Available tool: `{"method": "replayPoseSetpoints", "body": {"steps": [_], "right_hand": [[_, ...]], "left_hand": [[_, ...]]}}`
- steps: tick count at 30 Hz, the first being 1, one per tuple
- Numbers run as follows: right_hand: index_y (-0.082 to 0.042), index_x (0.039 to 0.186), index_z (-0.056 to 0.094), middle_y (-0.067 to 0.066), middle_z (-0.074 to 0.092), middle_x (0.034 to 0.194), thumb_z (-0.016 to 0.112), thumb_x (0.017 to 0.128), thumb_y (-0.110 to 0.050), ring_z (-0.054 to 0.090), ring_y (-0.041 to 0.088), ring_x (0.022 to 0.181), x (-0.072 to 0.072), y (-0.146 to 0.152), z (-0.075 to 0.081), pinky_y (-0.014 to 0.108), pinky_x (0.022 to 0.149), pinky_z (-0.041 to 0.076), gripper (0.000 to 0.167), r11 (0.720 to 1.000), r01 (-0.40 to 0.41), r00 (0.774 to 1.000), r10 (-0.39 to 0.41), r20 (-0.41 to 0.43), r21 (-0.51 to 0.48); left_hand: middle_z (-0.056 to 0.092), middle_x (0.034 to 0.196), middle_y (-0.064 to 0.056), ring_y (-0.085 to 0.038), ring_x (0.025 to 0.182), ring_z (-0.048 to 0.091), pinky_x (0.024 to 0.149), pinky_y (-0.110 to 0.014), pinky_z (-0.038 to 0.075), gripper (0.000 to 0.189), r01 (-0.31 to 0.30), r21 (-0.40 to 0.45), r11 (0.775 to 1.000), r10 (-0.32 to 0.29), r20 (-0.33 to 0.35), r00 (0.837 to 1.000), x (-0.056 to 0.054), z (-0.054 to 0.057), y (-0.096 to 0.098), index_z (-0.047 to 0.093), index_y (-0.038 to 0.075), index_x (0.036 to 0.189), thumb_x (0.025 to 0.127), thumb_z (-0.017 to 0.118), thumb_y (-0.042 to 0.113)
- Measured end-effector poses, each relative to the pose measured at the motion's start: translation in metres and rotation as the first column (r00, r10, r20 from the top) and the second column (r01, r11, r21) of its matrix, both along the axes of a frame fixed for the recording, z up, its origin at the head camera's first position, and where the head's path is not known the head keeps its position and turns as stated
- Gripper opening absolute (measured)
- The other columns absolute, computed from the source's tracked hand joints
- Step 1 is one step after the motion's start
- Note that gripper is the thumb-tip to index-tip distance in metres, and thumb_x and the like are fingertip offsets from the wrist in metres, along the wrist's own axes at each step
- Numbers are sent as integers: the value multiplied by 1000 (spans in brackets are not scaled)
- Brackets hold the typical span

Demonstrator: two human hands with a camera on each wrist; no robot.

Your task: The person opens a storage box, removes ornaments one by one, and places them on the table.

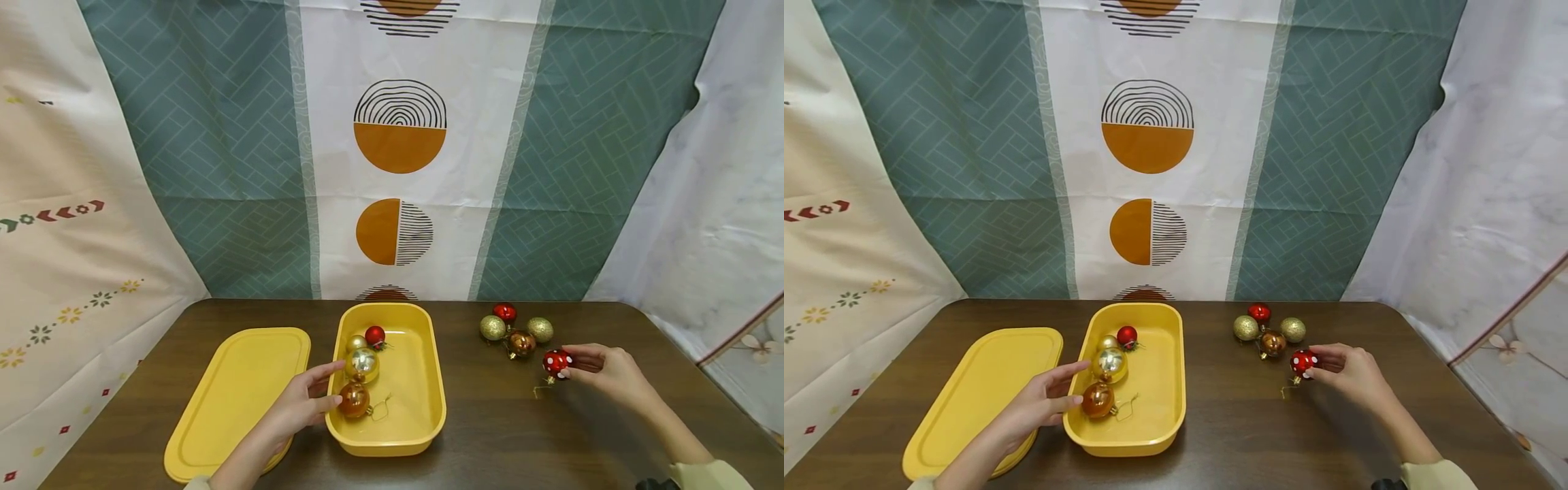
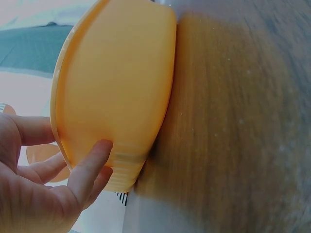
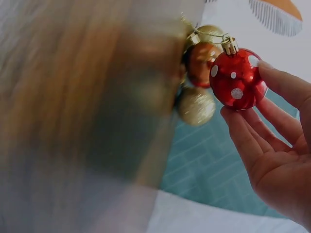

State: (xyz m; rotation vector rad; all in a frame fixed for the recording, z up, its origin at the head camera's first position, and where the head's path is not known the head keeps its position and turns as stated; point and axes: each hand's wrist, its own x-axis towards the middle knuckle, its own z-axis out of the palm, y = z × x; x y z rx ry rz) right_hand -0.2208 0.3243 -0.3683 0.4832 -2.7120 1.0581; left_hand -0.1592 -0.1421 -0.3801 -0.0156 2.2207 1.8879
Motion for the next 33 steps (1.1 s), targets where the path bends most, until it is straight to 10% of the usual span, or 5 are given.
{"method": "replayPoseSetpoints", "body": {"steps": [33], "right_hand": [[8, 104, 64, 21, 68, 89, 75, 73, -24, 67, 25, 80, -40, 10, -17, 19, 60, 48, 46, 992, 47, 996, -55, 72, 114]], "left_hand": [[44, 128, -29, -32, 108, 52, 71, -42, 54, 55, 7, 16, 1000, -7, -2, 1000, 0, 1, 0, 40, 0, 134, 84, 61, 1]]}}
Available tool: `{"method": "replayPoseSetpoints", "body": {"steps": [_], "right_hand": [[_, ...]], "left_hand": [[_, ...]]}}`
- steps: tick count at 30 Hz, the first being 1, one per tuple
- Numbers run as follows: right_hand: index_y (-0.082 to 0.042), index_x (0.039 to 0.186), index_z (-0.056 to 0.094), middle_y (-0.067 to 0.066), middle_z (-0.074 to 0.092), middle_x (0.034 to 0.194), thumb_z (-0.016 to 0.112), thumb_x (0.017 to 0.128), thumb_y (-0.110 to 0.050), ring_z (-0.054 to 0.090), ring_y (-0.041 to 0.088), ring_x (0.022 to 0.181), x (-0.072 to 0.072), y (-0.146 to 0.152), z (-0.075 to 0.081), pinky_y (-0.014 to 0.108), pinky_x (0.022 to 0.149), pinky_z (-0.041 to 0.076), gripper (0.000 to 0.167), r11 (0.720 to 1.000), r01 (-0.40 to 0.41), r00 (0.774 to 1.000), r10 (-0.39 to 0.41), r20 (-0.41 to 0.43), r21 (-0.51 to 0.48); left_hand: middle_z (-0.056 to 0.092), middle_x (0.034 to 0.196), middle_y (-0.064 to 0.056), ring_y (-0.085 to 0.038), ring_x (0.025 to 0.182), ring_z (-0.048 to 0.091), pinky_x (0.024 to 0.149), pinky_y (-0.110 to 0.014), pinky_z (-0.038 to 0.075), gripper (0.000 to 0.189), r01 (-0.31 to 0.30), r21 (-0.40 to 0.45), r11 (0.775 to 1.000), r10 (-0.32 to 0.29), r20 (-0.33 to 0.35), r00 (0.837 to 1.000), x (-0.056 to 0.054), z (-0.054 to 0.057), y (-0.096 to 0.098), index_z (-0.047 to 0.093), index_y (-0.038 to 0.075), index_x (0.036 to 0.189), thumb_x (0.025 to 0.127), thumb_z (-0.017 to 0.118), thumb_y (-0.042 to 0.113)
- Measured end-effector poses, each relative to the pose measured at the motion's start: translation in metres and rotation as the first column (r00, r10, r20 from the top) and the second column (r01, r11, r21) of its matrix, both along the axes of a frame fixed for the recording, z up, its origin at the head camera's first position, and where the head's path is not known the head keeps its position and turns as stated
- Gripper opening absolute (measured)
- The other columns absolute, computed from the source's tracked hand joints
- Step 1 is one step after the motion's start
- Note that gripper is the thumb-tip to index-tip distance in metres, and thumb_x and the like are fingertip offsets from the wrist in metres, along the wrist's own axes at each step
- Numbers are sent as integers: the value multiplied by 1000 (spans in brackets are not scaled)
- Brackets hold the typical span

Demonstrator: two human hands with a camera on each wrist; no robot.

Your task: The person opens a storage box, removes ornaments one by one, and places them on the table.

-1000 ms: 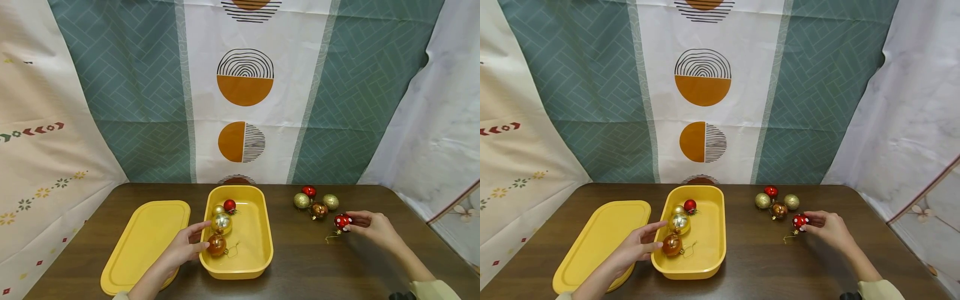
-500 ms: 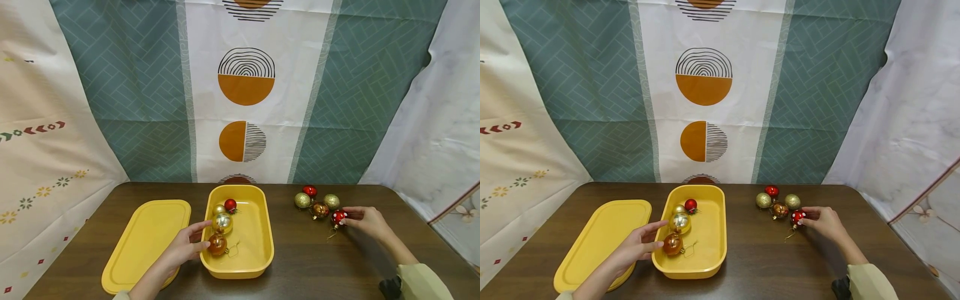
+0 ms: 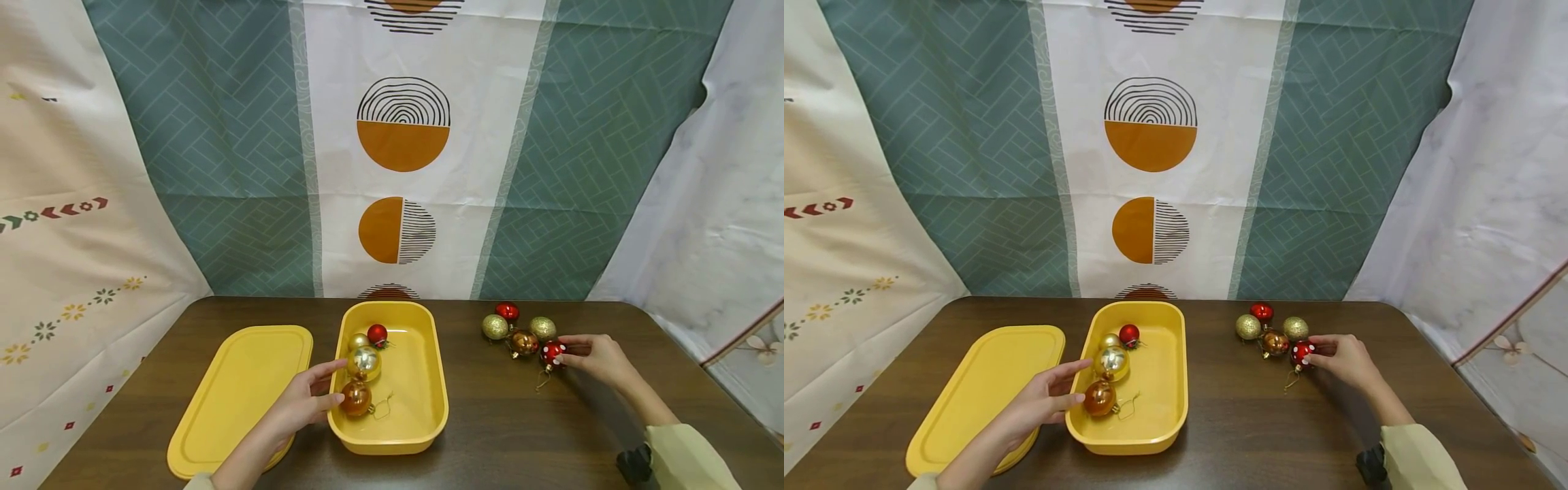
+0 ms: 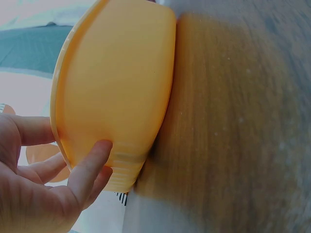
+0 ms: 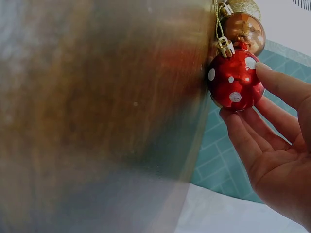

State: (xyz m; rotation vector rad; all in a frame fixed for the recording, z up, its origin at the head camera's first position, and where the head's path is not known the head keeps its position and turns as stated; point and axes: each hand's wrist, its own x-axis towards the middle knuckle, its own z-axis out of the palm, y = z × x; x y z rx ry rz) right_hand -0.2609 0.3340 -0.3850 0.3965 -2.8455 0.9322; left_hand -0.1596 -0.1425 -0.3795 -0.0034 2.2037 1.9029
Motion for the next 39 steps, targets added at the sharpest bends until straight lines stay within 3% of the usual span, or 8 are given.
{"method": "replayPoseSetpoints", "body": {"steps": [5, 12, 25, 31, 39], "right_hand": [[7, 101, 65, 20, 68, 86, 75, 72, -24, 67, 25, 78, -2, 3, -3, 18, 58, 47, 44, 1000, -26, 999, 25, -25, -16], [10, 105, 63, 26, 65, 95, 74, 75, -20, 65, 34, 84, 2, -2, 3, 22, 61, 50, 44, 1000, -4, 1000, 3, 7, 27], [9, 105, 63, 24, 65, 98, 75, 75, -20, 66, 30, 85, 6, -3, 3, 17, 63, 50, 44, 1000, -1, 1000, 2, -30, 18], [8, 106, 63, 24, 65, 100, 75, 74, -18, 65, 31, 86, 14, -14, 13, 16, 63, 50, 42, 1000, -29, 996, 28, -86, -8], [8, 104, 64, 23, 64, 102, 76, 72, -13, 66, 17, 82, 26, -49, 34, 20, 66, 53, 40, 991, -122, 983, 114, -142, -51]], "left_hand": [[44, 127, -28, -32, 108, 52, 71, -42, 54, 55, 0, 3, 1000, 0, 1, 1000, 0, 0, -1, 40, 0, 134, 83, 61, 1], [42, 129, -29, -30, 106, 54, 70, -42, 54, 55, 20, 14, 1000, -20, -8, 1000, -1, -1, -1, 39, 0, 135, 84, 60, 2], [42, 129, -30, -32, 108, 52, 71, -42, 54, 55, 13, 14, 1000, -13, -9, 1000, 1, -1, -1, 39, 0, 134, 84, 60, 1], [41, 130, -30, -32, 108, 53, 72, -43, 54, 55, 19, 17, 1000, -19, -8, 1000, 0, 0, 0, 39, -1, 135, 84, 60, 1], [41, 131, -29, -32, 108, 53, 71, -42, 54, 55, 0, -7, 1000, 0, 4, 1000, 0, 0, 1, 40, 1, 135, 84, 61, 2]]}}
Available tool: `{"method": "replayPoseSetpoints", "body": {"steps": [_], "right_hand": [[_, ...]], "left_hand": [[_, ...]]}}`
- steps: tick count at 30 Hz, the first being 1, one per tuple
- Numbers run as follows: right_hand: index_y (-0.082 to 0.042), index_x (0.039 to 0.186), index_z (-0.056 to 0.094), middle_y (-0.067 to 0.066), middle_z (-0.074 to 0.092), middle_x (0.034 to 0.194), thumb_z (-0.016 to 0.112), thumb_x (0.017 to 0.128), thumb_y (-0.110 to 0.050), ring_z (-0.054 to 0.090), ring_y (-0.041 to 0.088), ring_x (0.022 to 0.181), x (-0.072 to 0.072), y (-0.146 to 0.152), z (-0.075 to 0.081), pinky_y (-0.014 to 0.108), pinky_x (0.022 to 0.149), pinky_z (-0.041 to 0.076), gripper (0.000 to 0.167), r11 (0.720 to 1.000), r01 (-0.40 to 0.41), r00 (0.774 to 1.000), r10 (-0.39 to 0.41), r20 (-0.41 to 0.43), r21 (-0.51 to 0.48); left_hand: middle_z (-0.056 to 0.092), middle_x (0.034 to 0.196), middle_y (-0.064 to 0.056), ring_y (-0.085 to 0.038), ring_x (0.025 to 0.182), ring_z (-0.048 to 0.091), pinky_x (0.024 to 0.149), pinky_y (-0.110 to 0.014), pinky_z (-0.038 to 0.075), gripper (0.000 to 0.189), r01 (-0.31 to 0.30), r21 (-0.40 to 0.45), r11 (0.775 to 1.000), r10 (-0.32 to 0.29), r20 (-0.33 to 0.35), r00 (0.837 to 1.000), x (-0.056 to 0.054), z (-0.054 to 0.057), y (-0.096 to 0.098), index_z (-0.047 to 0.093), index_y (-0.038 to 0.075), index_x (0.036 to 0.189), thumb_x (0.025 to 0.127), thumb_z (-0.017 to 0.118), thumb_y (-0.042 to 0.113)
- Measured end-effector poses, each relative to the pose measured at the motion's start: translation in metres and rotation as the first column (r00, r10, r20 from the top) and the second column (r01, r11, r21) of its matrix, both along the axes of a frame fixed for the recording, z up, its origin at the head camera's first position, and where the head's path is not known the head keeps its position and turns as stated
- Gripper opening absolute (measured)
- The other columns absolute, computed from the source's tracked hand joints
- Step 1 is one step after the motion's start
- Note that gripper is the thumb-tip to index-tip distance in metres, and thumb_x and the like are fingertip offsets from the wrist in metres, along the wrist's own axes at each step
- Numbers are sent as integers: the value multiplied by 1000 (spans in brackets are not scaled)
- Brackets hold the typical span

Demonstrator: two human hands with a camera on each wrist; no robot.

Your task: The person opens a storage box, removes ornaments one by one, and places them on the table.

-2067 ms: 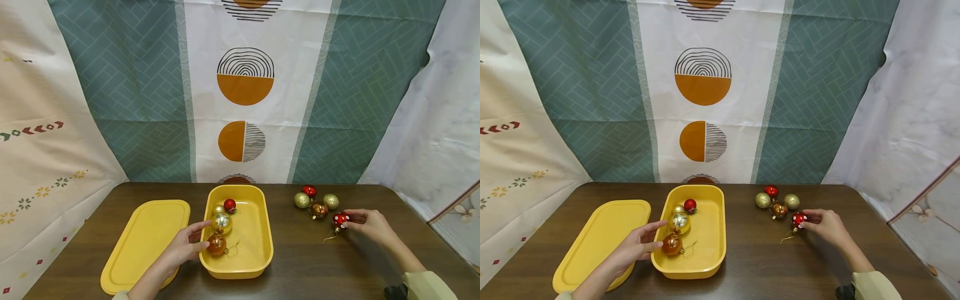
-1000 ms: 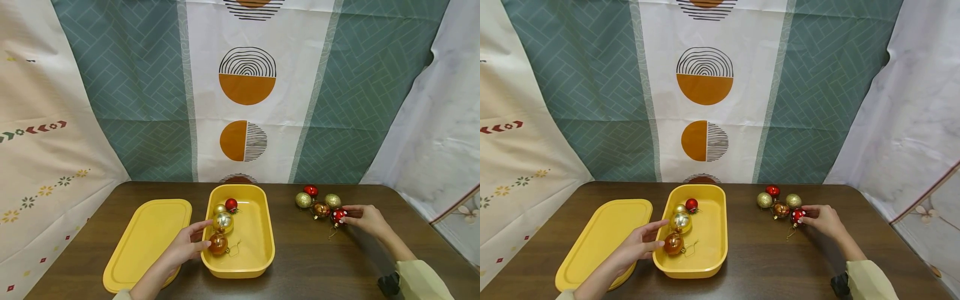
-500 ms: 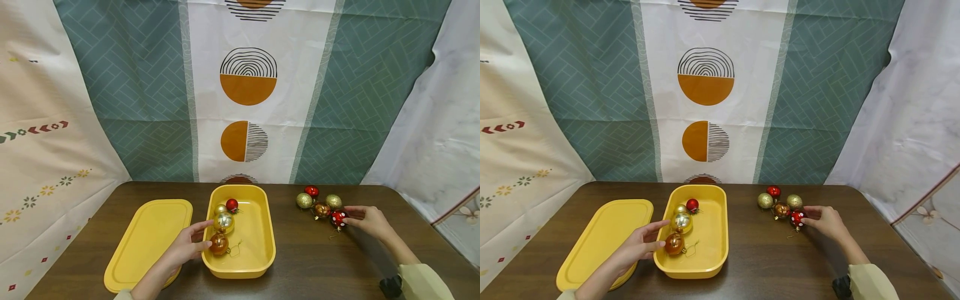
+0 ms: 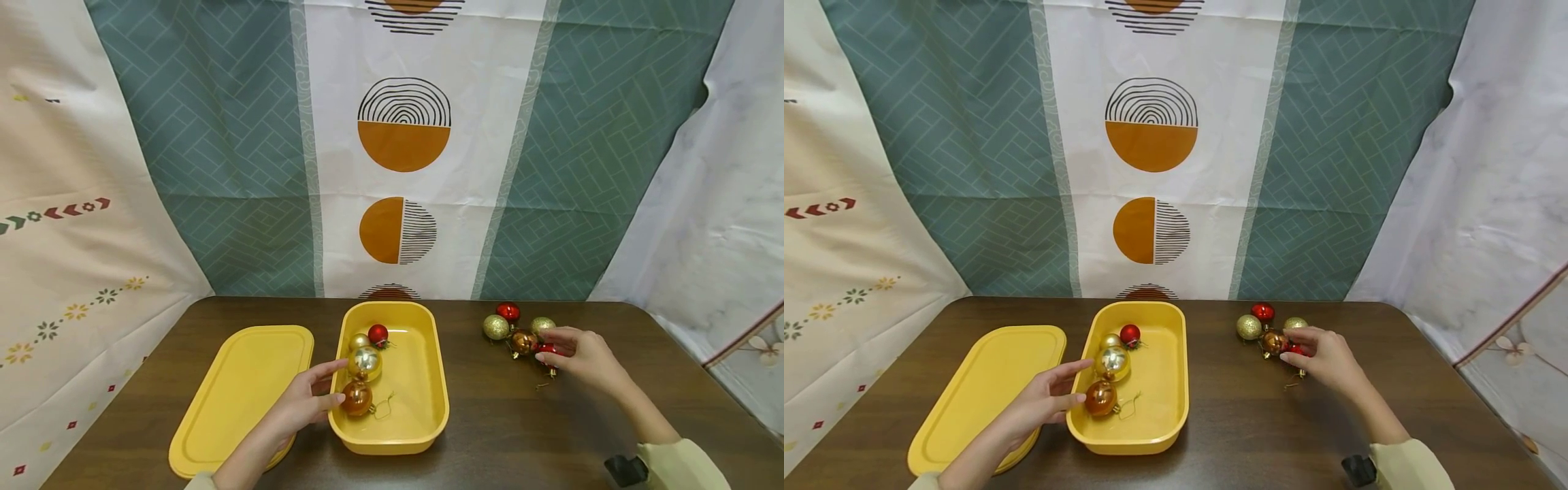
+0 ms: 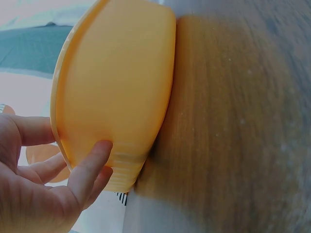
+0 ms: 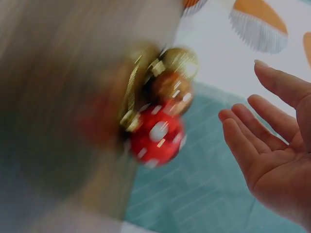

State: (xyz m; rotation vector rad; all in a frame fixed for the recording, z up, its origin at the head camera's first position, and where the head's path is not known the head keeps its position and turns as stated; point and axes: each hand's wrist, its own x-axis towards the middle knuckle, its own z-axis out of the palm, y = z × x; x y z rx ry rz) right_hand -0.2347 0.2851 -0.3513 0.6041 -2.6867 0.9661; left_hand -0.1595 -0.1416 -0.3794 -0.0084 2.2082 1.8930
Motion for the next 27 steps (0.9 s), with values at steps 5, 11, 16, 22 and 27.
{"method": "replayPoseSetpoints", "body": {"steps": [5, 11, 16, 22, 27], "right_hand": [[6, 107, 64, 20, 64, 104, 76, 73, -15, 65, 15, 85, 9, -26, 9, 28, 69, 54, 41, 998, -55, 998, 57, 29, -39], [5, 109, 63, 18, 63, 107, 75, 74, -14, 62, 21, 94, 17, -57, 16, 34, 78, 52, 42, 983, -145, 986, 153, 65, -116], [4, 110, 63, 15, 64, 108, 75, 74, -15, 61, 29, 98, 19, -82, 17, 31, 82, 51, 42, 965, -217, 970, 230, 82, -145], [2, 112, 62, 14, 62, 111, 73, 77, -19, 60, 27, 102, 19, -111, 19, 32, 85, 50, 42, 942, -314, 940, 326, 101, -119], [2, 113, 61, 15, 63, 109, 73, 77, -17, 60, 27, 101, 20, -134, 19, 30, 83, 50, 42, 926, -366, 919, 376, 122, -93]], "left_hand": [[40, 132, -29, -33, 109, 53, 71, -43, 54, 55, 2, 3, 1000, -2, 4, 1000, 0, 0, 0, 40, 1, 135, 84, 61, 2], [41, 131, -29, -34, 109, 53, 71, -43, 54, 55, -3, -1, 1000, 3, 6, 1000, 0, 1, 0, 40, 1, 134, 84, 61, 1], [39, 132, -30, -35, 110, 51, 71, -43, 54, 55, 8, 7, 1000, -8, -2, 1000, 1, 1, 0, 40, 0, 134, 84, 60, 1], [39, 133, -29, -35, 111, 51, 72, -43, 54, 54, 0, 1, 1000, 0, 0, 1000, 0, -1, -1, 41, 1, 134, 84, 61, 1], [42, 131, -28, -33, 109, 52, 72, -43, 54, 54, -9, -7, 1000, 9, -2, 1000, 0, -1, -1, 42, 1, 134, 83, 61, 1]]}}
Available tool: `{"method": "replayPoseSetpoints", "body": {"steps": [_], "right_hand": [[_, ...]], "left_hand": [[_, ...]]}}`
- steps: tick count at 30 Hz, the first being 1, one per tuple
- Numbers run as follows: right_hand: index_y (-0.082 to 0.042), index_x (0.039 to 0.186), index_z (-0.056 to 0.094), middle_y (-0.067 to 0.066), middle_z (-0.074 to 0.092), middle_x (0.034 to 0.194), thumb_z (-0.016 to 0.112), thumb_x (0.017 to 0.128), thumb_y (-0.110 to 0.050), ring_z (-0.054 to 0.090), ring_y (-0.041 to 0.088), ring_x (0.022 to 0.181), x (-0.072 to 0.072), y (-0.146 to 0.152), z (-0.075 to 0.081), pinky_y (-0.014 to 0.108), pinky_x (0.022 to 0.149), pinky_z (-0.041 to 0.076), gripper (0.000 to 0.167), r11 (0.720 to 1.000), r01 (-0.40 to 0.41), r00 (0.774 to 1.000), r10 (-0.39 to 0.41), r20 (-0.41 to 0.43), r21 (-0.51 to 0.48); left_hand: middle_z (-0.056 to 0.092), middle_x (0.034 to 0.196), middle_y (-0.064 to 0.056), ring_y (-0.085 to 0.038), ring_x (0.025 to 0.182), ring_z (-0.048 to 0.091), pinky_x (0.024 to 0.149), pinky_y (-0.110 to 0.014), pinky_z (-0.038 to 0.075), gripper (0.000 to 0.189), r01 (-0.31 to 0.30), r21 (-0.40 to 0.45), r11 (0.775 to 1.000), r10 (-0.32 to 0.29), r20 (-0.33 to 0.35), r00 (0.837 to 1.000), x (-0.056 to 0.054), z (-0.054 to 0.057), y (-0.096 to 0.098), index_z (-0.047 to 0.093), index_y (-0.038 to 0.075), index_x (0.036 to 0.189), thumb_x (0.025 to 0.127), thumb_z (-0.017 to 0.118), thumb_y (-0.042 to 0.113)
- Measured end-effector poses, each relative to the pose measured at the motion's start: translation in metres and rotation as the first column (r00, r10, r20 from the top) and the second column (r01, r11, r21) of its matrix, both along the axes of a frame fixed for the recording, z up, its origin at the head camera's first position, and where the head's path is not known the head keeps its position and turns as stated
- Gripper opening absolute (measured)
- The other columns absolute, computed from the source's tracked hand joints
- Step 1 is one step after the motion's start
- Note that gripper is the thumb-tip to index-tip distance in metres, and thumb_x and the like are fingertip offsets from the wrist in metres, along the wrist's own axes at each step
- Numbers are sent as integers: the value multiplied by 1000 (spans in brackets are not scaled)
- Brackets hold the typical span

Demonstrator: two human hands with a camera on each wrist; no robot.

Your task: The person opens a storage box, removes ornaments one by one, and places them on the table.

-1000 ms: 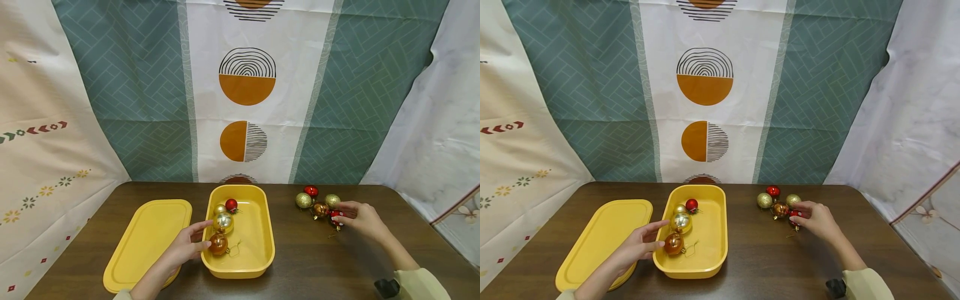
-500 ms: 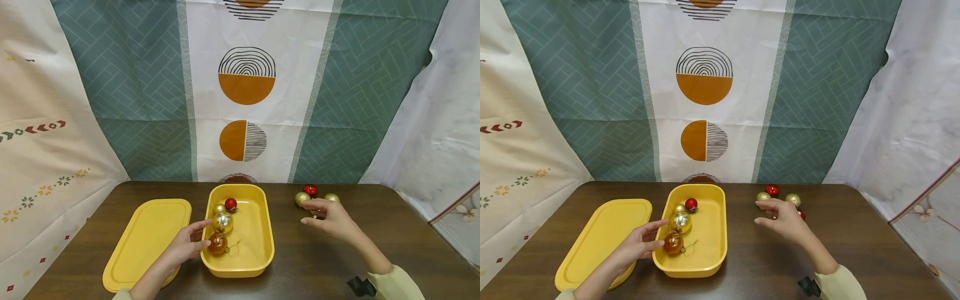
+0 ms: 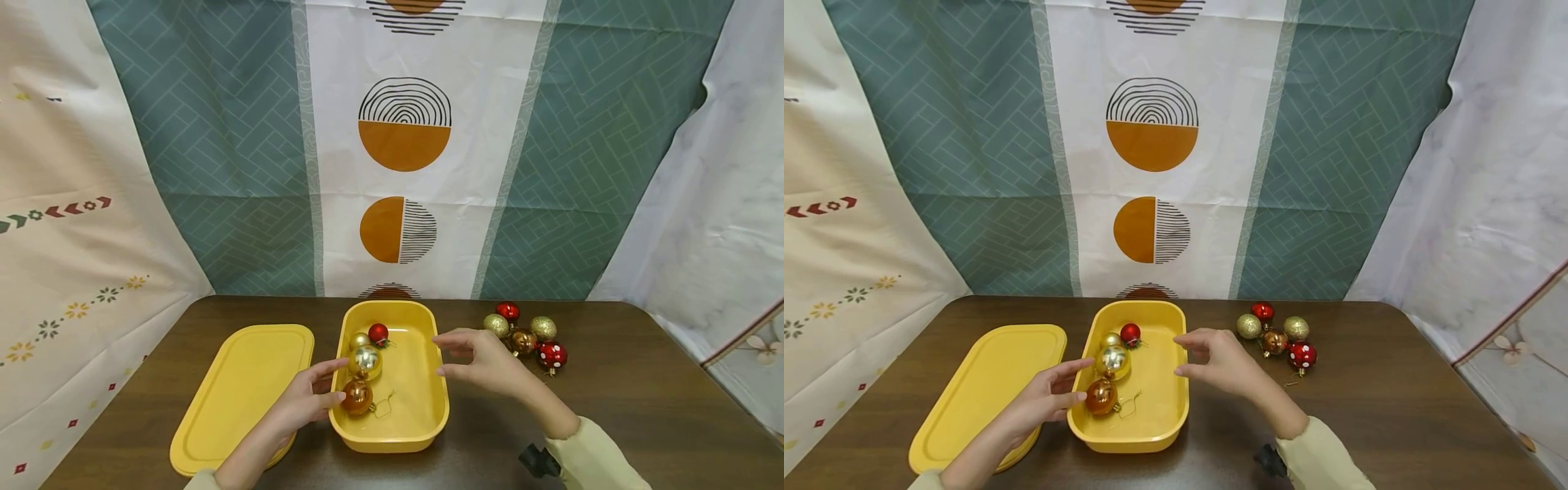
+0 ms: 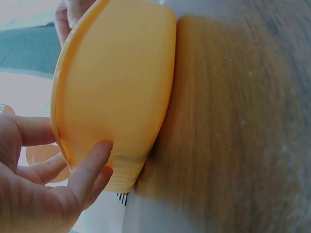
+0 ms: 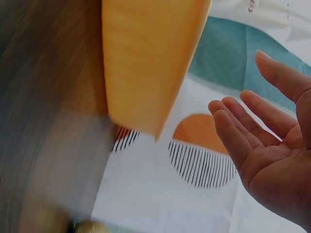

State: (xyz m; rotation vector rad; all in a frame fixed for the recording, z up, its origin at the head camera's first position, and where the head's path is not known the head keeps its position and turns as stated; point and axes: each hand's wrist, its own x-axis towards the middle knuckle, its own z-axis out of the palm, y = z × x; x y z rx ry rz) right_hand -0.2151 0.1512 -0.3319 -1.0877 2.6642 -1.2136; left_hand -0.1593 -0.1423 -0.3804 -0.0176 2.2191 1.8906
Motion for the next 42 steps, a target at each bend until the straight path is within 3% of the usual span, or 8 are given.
{"method": "replayPoseSetpoints", "body": {"steps": [9, 22, 33, 42], "right_hand": [[4, 111, 62, 16, 64, 108, 73, 77, -17, 61, 27, 97, 1, -34, -7, 29, 82, 51, 41, 994, -106, 994, 106, 0, 13], [5, 112, 61, 15, 63, 108, 72, 77, -14, 60, 28, 95, 5, -71, -26, 26, 78, 52, 41, 983, -177, 983, 174, 62, 39], [2, 113, 62, 10, 65, 107, 73, 76, -14, 62, 19, 94, 7, -93, -36, 22, 76, 51, 42, 984, -166, 981, 158, 110, 70], [-2, 108, 65, 2, 68, 98, 75, 75, -15, 61, 6, 84, 6, -104, -42, 19, 71, 50, 38, 978, -152, 988, 146, 54, 142]], "left_hand": [[43, 129, -29, -32, 107, 53, 72, -42, 54, 54, 17, 13, 1000, -17, -16, 1000, -1, 0, 0, 41, 0, 134, 84, 60, 1], [42, 129, -30, -34, 109, 52, 72, -43, 54, 53, 20, 16, 1000, -20, -1, 1000, 0, 2, 1, 40, 0, 134, 85, 59, 0], [42, 129, -29, -34, 109, 52, 73, -43, 53, 53, 22, 10, 1000, -22, -6, 1000, 0, 2, 1, 40, 0, 134, 84, 59, 1], [43, 130, -29, -35, 110, 52, 72, -43, 53, 53, 10, -12, 1000, -10, 12, 1000, -1, 2, 0, 41, 1, 133, 84, 60, 2]]}}
